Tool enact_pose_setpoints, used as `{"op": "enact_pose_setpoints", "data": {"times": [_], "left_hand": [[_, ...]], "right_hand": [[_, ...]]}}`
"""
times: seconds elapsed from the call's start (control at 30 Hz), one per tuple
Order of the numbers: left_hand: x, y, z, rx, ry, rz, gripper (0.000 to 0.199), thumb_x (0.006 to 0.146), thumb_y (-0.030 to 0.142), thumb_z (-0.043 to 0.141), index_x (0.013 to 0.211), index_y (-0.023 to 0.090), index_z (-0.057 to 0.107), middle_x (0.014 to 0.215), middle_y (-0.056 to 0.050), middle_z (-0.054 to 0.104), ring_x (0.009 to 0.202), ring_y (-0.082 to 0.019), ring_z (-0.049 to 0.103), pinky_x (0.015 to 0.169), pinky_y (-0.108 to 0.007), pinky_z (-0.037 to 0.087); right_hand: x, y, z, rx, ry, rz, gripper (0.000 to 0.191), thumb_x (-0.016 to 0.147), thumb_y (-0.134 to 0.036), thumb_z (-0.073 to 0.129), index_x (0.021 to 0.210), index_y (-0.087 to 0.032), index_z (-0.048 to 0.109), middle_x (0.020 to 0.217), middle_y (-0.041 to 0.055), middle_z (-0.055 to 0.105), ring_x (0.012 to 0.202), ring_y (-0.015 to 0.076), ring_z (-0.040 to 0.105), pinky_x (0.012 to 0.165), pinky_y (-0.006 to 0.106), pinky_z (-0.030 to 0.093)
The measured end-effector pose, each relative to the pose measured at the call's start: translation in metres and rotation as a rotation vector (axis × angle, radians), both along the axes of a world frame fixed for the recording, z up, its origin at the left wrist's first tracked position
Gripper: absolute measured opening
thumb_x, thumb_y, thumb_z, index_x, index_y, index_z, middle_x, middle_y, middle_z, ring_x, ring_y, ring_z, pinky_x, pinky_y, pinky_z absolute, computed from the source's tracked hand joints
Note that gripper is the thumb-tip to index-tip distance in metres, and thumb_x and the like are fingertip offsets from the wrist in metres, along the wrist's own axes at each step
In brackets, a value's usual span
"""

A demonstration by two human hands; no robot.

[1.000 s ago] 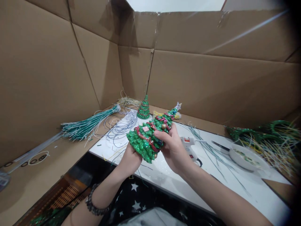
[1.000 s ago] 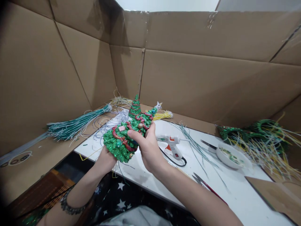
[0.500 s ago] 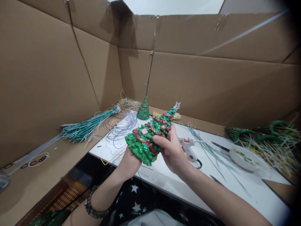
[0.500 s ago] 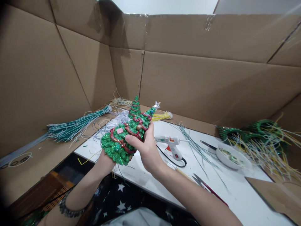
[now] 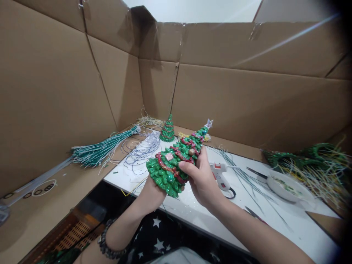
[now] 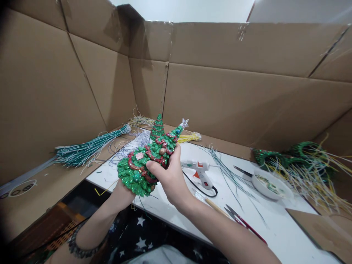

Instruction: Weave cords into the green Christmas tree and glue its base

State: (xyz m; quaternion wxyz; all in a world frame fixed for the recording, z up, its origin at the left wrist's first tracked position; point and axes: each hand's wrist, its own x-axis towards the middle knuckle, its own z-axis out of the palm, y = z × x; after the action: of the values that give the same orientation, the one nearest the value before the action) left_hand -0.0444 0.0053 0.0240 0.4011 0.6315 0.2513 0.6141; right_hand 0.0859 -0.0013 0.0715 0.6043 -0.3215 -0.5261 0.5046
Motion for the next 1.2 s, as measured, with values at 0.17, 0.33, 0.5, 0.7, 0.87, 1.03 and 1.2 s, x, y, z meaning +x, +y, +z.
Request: {"op": "enact_pose_setpoints", "data": {"times": [0.17, 0.33, 0.5, 0.7, 0.87, 1.03, 1.2], "left_hand": [[0.002, -0.001, 0.003, -0.028, 0.026, -0.022, 0.033, 0.077, 0.016, 0.066, 0.108, 0.022, 0.073, 0.117, -0.006, 0.074, 0.109, -0.028, 0.068, 0.098, -0.042, 0.056], [0.004, 0.001, 0.005, -0.085, -0.021, -0.076, 0.031, 0.077, 0.021, 0.068, 0.108, 0.021, 0.072, 0.116, -0.008, 0.074, 0.107, -0.028, 0.068, 0.095, -0.043, 0.057], [0.006, 0.002, 0.005, -0.089, -0.028, -0.065, 0.028, 0.076, 0.022, 0.069, 0.104, 0.02, 0.073, 0.113, -0.007, 0.074, 0.11, -0.029, 0.067, 0.097, -0.043, 0.055], [0.006, 0.003, 0.003, -0.104, -0.014, -0.055, 0.027, 0.076, 0.021, 0.069, 0.102, 0.02, 0.074, 0.112, -0.007, 0.074, 0.108, -0.029, 0.067, 0.097, -0.044, 0.055], [0.007, 0.003, 0.005, -0.063, -0.009, -0.029, 0.038, 0.077, 0.018, 0.067, 0.114, 0.022, 0.07, 0.122, -0.006, 0.071, 0.114, -0.027, 0.064, 0.104, -0.042, 0.05], [0.006, 0.003, 0.007, -0.116, 0.034, -0.05, 0.03, 0.076, 0.018, 0.065, 0.104, 0.021, 0.073, 0.113, -0.006, 0.074, 0.113, -0.029, 0.064, 0.1, -0.044, 0.052], [0.003, 0.005, 0.004, -0.119, 0.053, -0.037, 0.027, 0.075, 0.016, 0.064, 0.1, 0.02, 0.074, 0.113, -0.006, 0.073, 0.116, -0.03, 0.062, 0.106, -0.047, 0.047]], "right_hand": [[-0.002, -0.002, -0.001, -0.051, 0.022, -0.051, 0.045, 0.072, -0.024, 0.072, 0.108, -0.03, 0.046, 0.103, -0.0009, 0.059, 0.1, 0.0212, 0.06, 0.08, 0.035, 0.048], [-0.004, -0.004, 0.005, -0.127, 0.049, -0.058, 0.047, 0.067, -0.023, 0.074, 0.103, -0.029, 0.045, 0.099, -0.0021, 0.06, 0.089, 0.0186, 0.059, 0.073, 0.032, 0.046], [-0.006, -0.007, 0.011, -0.207, 0.104, -0.092, 0.05, 0.061, -0.019, 0.074, 0.102, -0.03, 0.046, 0.096, -0.0038, 0.06, 0.085, 0.0171, 0.057, 0.069, 0.03, 0.043], [-0.007, -0.006, 0.008, -0.229, 0.118, -0.135, 0.052, 0.06, -0.02, 0.073, 0.104, -0.029, 0.047, 0.097, -0.0033, 0.061, 0.085, 0.0182, 0.057, 0.071, 0.031, 0.044], [-0.008, -0.004, 0.005, -0.224, 0.136, -0.148, 0.048, 0.062, -0.02, 0.072, 0.103, -0.03, 0.049, 0.096, -0.0048, 0.063, 0.083, 0.0167, 0.057, 0.071, 0.029, 0.044], [-0.008, -0.004, 0.005, -0.236, 0.141, -0.156, 0.05, 0.061, -0.02, 0.073, 0.103, -0.03, 0.049, 0.097, -0.0048, 0.065, 0.084, 0.0173, 0.059, 0.071, 0.029, 0.045], [-0.007, -0.005, 0.008, -0.277, 0.146, -0.146, 0.051, 0.061, -0.02, 0.073, 0.105, -0.03, 0.049, 0.099, -0.0043, 0.065, 0.086, 0.0173, 0.059, 0.07, 0.028, 0.045]]}}
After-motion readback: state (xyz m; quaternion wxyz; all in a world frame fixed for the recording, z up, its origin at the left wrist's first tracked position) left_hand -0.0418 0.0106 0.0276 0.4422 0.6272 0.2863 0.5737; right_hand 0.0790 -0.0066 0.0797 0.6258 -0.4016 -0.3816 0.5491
